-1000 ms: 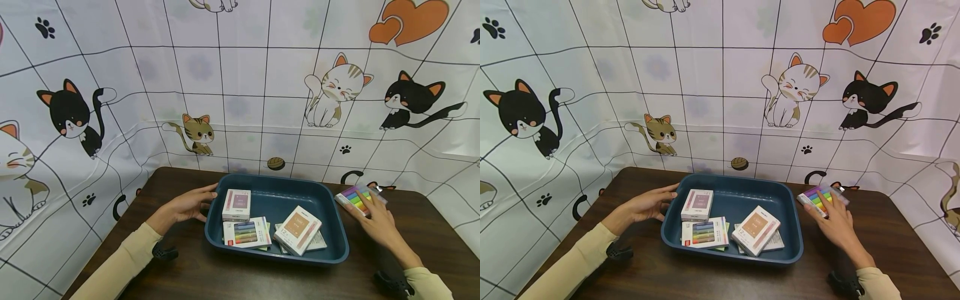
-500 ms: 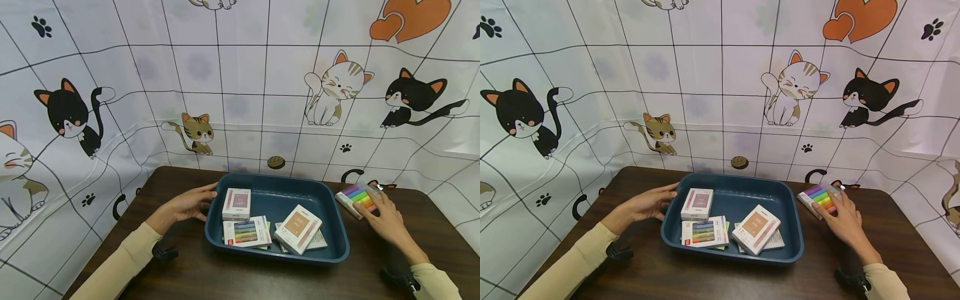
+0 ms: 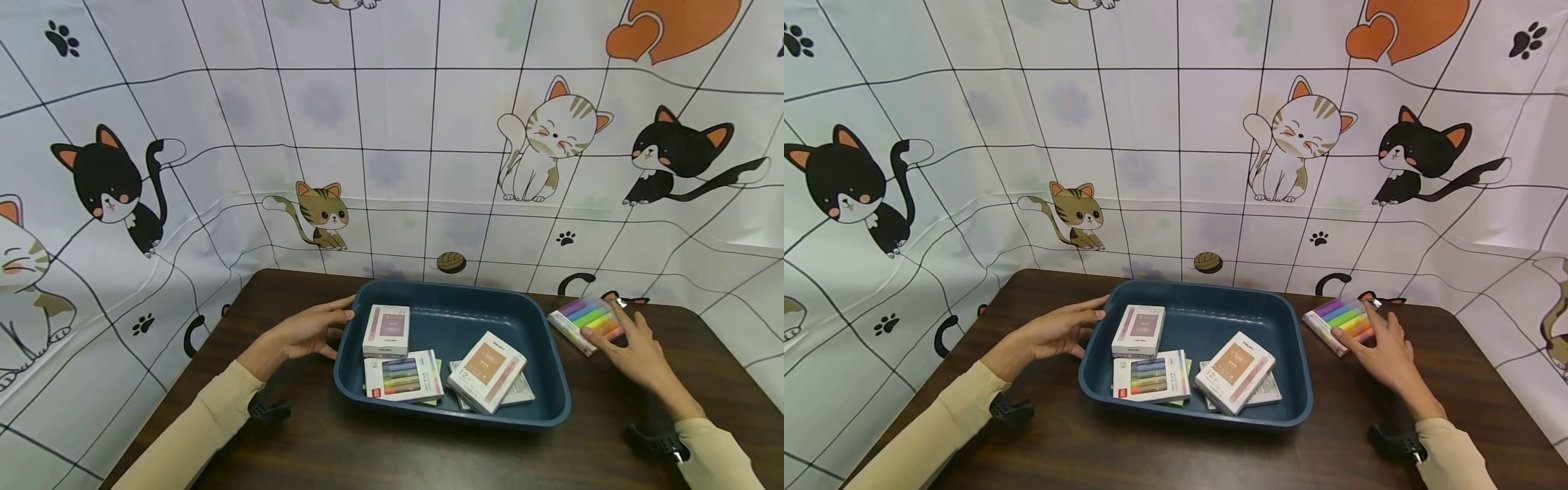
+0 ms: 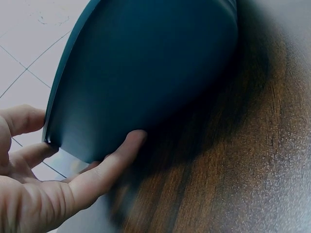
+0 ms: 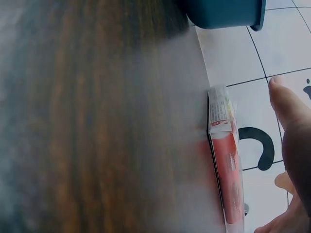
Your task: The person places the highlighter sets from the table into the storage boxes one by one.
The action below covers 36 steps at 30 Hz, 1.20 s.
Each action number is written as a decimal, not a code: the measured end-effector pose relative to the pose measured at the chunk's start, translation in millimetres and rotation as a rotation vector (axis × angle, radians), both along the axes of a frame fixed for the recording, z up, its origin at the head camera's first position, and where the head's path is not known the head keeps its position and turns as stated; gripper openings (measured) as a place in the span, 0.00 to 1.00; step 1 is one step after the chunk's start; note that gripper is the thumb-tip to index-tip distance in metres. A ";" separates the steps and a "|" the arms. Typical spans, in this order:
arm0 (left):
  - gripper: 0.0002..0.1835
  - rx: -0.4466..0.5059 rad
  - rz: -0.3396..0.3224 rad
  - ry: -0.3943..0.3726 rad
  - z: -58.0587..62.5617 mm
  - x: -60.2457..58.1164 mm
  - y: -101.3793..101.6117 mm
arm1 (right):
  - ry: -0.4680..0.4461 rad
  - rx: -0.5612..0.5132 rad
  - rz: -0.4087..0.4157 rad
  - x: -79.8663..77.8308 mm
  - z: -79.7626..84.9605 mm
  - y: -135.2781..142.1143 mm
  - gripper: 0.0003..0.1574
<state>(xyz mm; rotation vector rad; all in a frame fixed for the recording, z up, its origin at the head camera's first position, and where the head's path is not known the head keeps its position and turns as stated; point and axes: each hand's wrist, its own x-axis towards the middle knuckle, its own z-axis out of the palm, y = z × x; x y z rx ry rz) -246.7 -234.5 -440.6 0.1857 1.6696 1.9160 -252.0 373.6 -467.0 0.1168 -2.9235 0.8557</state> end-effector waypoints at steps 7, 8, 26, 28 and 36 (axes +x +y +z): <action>0.36 0.004 -0.003 -0.002 -0.5 0.4 -0.3 | -0.045 -0.005 -0.003 -2.5 -1.4 2.5 0.64; 0.36 0.004 -0.003 -0.002 -0.5 0.6 -0.4 | -0.049 -0.004 -0.001 -2.5 -1.8 2.9 0.65; 0.35 0.004 0.008 -0.005 1.0 0.9 0.1 | -0.097 0.070 0.028 -0.8 -1.1 9.6 0.71; 0.35 0.003 0.010 -0.003 1.2 0.5 0.1 | -0.107 0.072 0.028 -0.8 -1.4 9.9 0.71; 0.35 -0.001 0.018 -0.015 -0.7 0.8 -0.3 | -0.116 0.080 0.037 -0.5 -6.0 13.1 0.72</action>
